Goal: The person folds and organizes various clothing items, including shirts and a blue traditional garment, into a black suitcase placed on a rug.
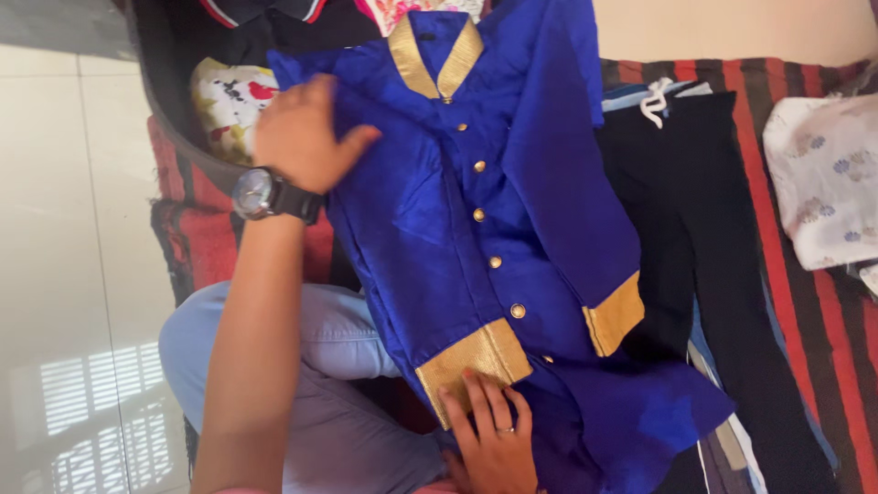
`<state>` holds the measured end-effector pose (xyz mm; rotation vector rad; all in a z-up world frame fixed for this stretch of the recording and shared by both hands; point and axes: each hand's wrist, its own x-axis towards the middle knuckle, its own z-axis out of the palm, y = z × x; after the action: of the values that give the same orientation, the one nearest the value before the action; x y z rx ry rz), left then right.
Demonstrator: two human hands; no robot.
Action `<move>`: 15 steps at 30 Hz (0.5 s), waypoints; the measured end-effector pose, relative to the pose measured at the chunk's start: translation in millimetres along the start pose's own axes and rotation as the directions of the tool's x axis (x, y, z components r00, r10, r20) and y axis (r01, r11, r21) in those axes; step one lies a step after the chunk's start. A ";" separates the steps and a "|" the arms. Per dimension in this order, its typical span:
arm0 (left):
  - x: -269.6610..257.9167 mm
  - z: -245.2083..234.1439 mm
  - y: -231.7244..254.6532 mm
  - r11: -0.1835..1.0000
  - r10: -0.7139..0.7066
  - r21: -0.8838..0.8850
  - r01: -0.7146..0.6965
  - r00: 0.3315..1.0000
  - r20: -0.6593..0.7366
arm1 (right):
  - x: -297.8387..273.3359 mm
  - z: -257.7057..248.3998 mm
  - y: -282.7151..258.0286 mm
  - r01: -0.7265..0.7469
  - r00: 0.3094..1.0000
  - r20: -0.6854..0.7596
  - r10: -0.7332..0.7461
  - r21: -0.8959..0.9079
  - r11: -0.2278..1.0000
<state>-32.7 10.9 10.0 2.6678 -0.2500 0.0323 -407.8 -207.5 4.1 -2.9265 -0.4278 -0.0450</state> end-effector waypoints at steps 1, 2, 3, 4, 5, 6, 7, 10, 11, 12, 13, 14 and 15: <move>1.0 -1.8 -4.7 0.991 -0.129 -0.020 0.129 0.992 0.003 | -2.1 4.6 2.1 -0.043 0.999 -0.005 0.043 -0.018 0.999; 2.7 0.3 -9.4 0.983 -0.180 0.030 0.179 0.983 0.035 | -3.4 9.0 5.9 -0.078 0.997 -0.009 0.078 -0.034 0.996; 6.0 5.4 -15.7 0.970 -0.233 0.081 0.227 0.970 0.064 | -4.8 13.1 8.0 -0.108 0.994 -0.010 0.107 -0.053 0.993; 10.6 11.9 -24.4 0.952 -0.289 0.136 0.276 0.953 0.087 | -5.1 16.5 9.6 -0.133 0.991 -0.012 0.132 -0.069 0.989; 17.7 21.2 -33.4 0.953 -0.302 0.070 0.296 0.947 0.112 | -5.6 18.1 11.1 -0.158 0.987 -0.015 0.158 -0.086 0.984; 25.9 33.7 -41.6 0.948 -0.314 0.002 0.317 0.939 0.141 | -7.9 16.8 14.1 -0.150 0.989 0.014 0.150 -0.010 0.989; 34.5 46.2 -50.6 0.939 -0.324 -0.065 0.339 0.931 0.170 | -10.3 13.9 17.2 -0.143 0.989 0.043 0.140 0.065 0.988; 57.0 68.5 -75.8 0.902 -0.119 -0.414 0.122 0.992 0.033 | -13.7 4.1 22.6 -0.126 0.991 0.068 0.115 0.196 0.973; 61.3 74.2 -76.1 0.764 -0.159 -0.624 0.162 0.985 0.062 | -14.5 1.4 24.5 -0.121 0.992 0.064 0.110 0.221 0.968; 65.7 77.2 -75.0 0.578 -0.191 -0.792 0.195 0.976 0.102 | -15.9 -1.7 25.9 -0.120 0.992 0.074 0.103 0.272 0.955; 69.0 79.3 -73.5 0.355 -0.211 -0.909 0.218 0.966 0.149 | -17.7 -4.4 27.1 -0.119 0.992 0.084 0.097 0.322 0.939; 69.4 82.4 -72.6 0.347 -0.142 -0.935 0.070 0.990 0.021 | -19.5 -5.4 28.3 -0.116 0.992 0.096 0.086 0.372 0.921; 69.8 86.3 -71.4 0.328 -0.073 -0.941 -0.079 0.991 -0.109 | -21.0 -4.4 27.8 -0.140 0.988 0.117 0.101 0.404 0.904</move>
<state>47.3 23.2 -94.3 1.4265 -0.1475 0.0454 -420.0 -240.4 2.3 -2.5349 -0.2316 0.1789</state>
